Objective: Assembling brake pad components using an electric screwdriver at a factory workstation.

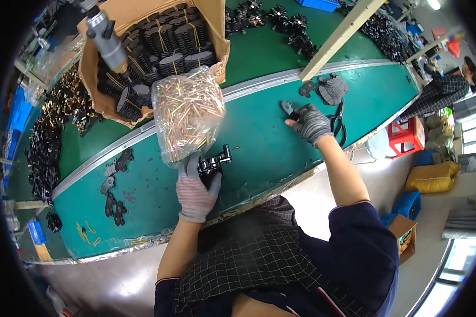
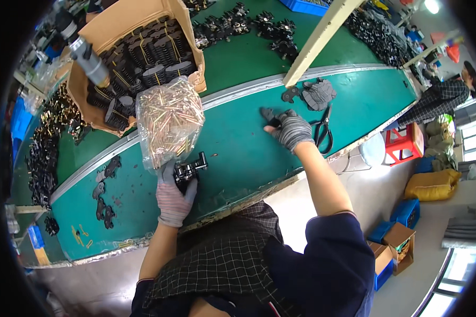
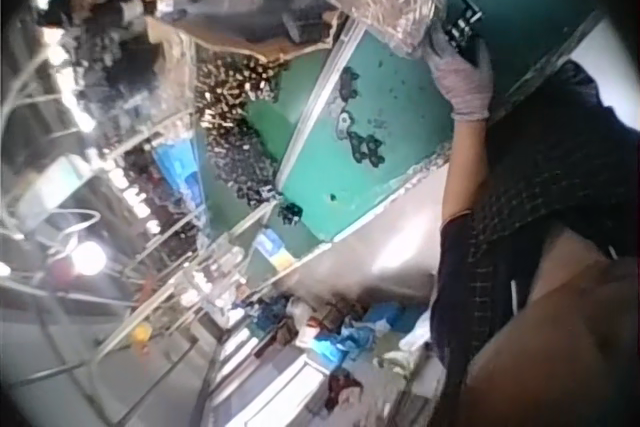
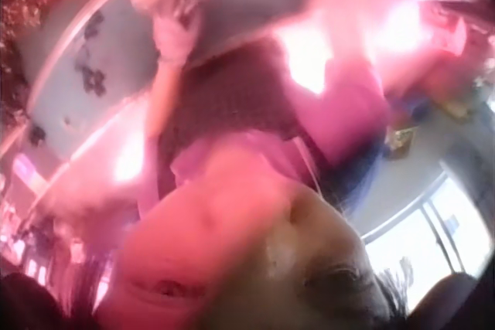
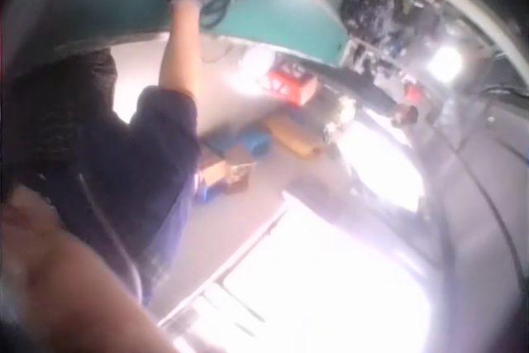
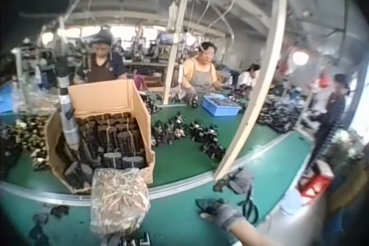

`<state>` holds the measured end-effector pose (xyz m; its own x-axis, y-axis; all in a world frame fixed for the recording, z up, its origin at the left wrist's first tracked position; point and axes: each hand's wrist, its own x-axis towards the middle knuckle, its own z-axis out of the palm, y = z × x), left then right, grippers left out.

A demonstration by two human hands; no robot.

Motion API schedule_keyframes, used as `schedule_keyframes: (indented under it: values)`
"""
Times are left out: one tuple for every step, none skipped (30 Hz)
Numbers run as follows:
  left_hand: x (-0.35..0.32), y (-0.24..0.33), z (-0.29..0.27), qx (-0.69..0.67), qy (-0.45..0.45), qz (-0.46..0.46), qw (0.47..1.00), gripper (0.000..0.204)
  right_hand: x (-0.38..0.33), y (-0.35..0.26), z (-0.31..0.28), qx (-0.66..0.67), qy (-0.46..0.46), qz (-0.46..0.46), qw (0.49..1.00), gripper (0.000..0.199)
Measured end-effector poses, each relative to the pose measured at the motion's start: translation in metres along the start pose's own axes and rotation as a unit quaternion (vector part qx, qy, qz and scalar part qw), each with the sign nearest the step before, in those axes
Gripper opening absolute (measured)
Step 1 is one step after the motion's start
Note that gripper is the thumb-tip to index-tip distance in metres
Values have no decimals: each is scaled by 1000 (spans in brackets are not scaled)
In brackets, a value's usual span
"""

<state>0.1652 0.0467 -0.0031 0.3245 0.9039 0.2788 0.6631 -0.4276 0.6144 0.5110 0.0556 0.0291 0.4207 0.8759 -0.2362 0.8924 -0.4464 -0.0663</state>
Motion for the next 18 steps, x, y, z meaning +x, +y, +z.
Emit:
schedule_keyframes:
  values:
    - [-3,4,-7,-12,8,15,1000,70,0,-6,-4,-10,-33,-14,999,63]
    - [-7,6,-10,-25,14,34,999,71,7,-4,-6,-12,-32,-16,999,63]
    - [-10,5,-11,-25,15,32,999,71,24,2,-8,11,19,48,999,70]
    - [-14,0,-13,-25,20,32,999,69,44,8,-8,34,68,113,991,77]
    - [-19,-6,-19,-24,21,34,999,68,65,20,-2,-19,70,117,990,75]
    - [-23,-12,-25,-23,19,36,999,67,83,33,5,-73,71,122,987,74]
    - [-30,-21,-34,-22,11,30,999,67,85,32,7,-74,61,123,988,74]
    - [-35,-30,-42,-13,21,18,1000,63,88,31,6,-91,28,119,988,70]
    - [-38,-39,-49,-4,31,6,999,59,89,29,3,-108,-4,115,987,66]
    - [-44,-46,-55,7,46,-13,999,54,91,22,-2,-128,-36,103,986,62]
    - [-49,-55,-62,13,47,-29,998,54,79,5,-11,-88,-23,97,991,58]
    - [-54,-65,-70,45,49,-34,997,49,61,-15,-19,-44,-12,84,995,55]
    - [-58,-74,-78,79,51,-41,995,44,47,-24,-22,-68,5,31,997,51]
    - [-64,-79,-88,115,54,-49,991,39,32,-22,-21,-87,23,-26,996,49]
    - [-60,-78,-88,96,62,-17,993,34,39,36,30,-98,202,-157,962,44]
    - [-49,-79,-86,87,69,12,994,30,25,33,21,-260,314,-219,886,40]
    - [-39,-81,-83,82,59,22,995,28,19,35,19,-135,180,-139,964,40]
    - [-33,-84,-84,75,48,35,995,27,15,35,24,-14,28,-54,998,39]
